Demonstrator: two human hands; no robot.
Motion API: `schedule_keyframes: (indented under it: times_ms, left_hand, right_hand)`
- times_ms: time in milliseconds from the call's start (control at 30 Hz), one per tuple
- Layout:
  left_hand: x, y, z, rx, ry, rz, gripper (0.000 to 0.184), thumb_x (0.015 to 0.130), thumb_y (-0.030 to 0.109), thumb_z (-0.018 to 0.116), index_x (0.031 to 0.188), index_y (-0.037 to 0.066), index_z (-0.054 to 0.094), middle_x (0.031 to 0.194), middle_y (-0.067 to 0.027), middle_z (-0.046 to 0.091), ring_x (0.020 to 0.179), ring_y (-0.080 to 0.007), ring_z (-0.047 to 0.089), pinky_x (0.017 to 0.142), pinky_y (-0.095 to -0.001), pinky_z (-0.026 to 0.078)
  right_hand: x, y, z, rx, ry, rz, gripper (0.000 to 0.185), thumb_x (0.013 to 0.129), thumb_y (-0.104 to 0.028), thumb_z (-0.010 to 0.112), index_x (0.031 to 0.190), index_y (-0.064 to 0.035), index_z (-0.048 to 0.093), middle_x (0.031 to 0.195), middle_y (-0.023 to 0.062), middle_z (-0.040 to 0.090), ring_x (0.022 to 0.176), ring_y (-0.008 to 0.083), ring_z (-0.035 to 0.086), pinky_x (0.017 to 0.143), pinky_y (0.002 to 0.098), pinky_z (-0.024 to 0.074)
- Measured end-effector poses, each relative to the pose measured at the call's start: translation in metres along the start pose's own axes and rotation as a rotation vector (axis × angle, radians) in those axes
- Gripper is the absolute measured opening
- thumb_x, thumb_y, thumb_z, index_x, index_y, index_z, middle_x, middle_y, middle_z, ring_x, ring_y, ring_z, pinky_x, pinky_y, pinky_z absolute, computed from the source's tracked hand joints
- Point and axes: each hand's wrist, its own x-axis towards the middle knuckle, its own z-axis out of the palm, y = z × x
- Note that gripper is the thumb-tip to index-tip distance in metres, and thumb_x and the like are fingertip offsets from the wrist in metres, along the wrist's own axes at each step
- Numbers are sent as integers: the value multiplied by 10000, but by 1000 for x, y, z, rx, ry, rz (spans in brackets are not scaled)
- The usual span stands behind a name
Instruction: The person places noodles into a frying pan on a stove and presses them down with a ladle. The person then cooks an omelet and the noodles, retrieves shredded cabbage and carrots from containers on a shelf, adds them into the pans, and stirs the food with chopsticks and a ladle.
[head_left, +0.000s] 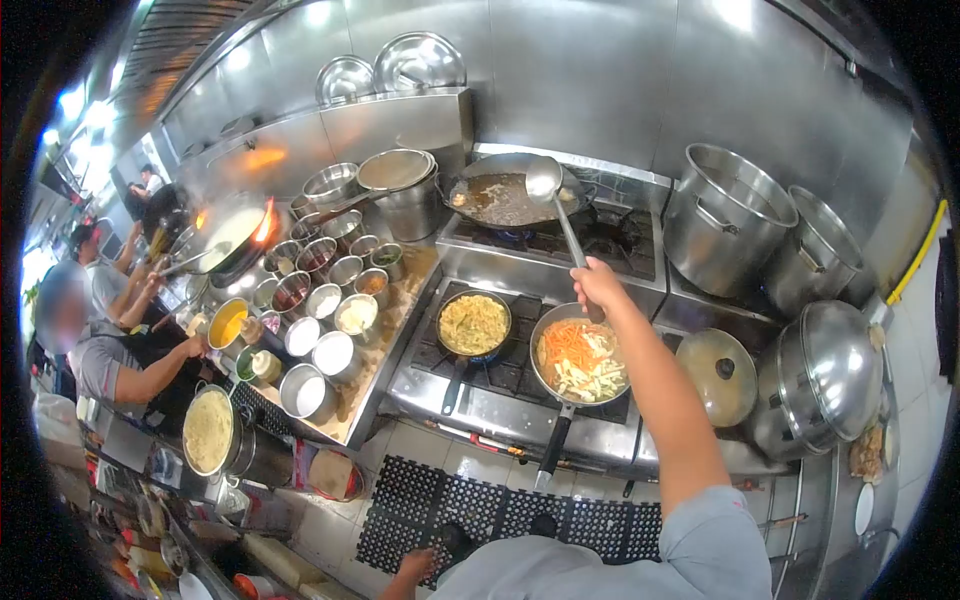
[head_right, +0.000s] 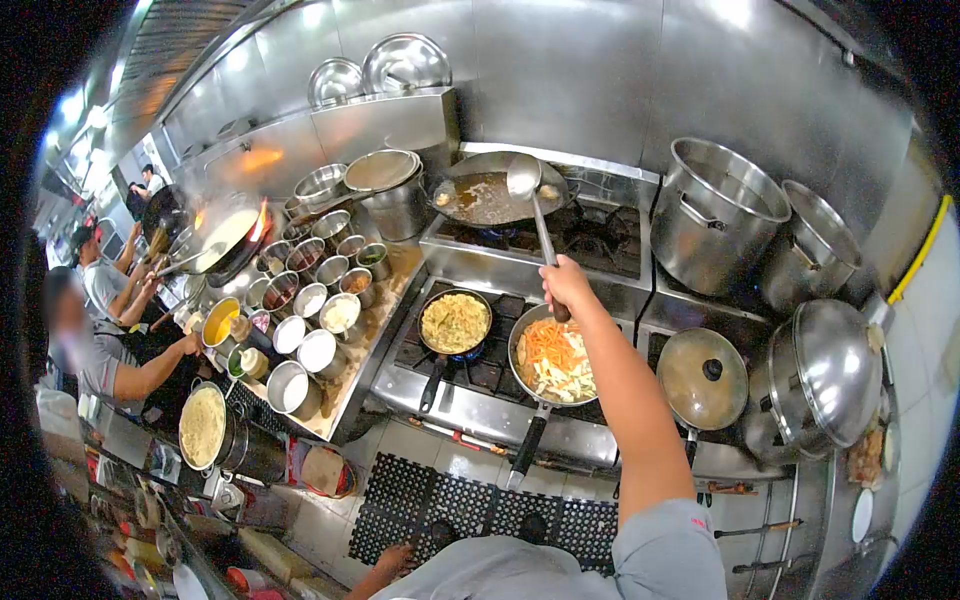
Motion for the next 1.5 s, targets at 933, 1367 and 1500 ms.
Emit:
schedule_keyframes:
  times_ms: [933,1367,1500]
  left_hand:
    - [21,-33,-68,-235,65,5,217,893,217,493,948,13,545,795,-90,571,600,-206,577,505,-338,458]
    - [67,-37,-74,30,-86,148,250,892,243,455,929,13,547,716,-92,565,504,-206,571,388,-323,449]
    - [74,-12,-76,-99,-174,137,241,871,249,485,875,14,538,703,-78,565,499,-191,570,374,-302,428]
  right_hand:
    - [-37,-20,-17,760,-242,262,96,886,-170,506,868,-91,455,616,-36,457,423,19,399,357,189,326]
    - [-274,19,-113,536,-50,402,247,889,-197,496,1104,-74,492,608,-44,445,385,14,376,302,187,311]
    - [-321,41,-111,356,20,510,257,880,-183,500,1113,-76,481,604,-31,440,372,36,375,303,212,322]
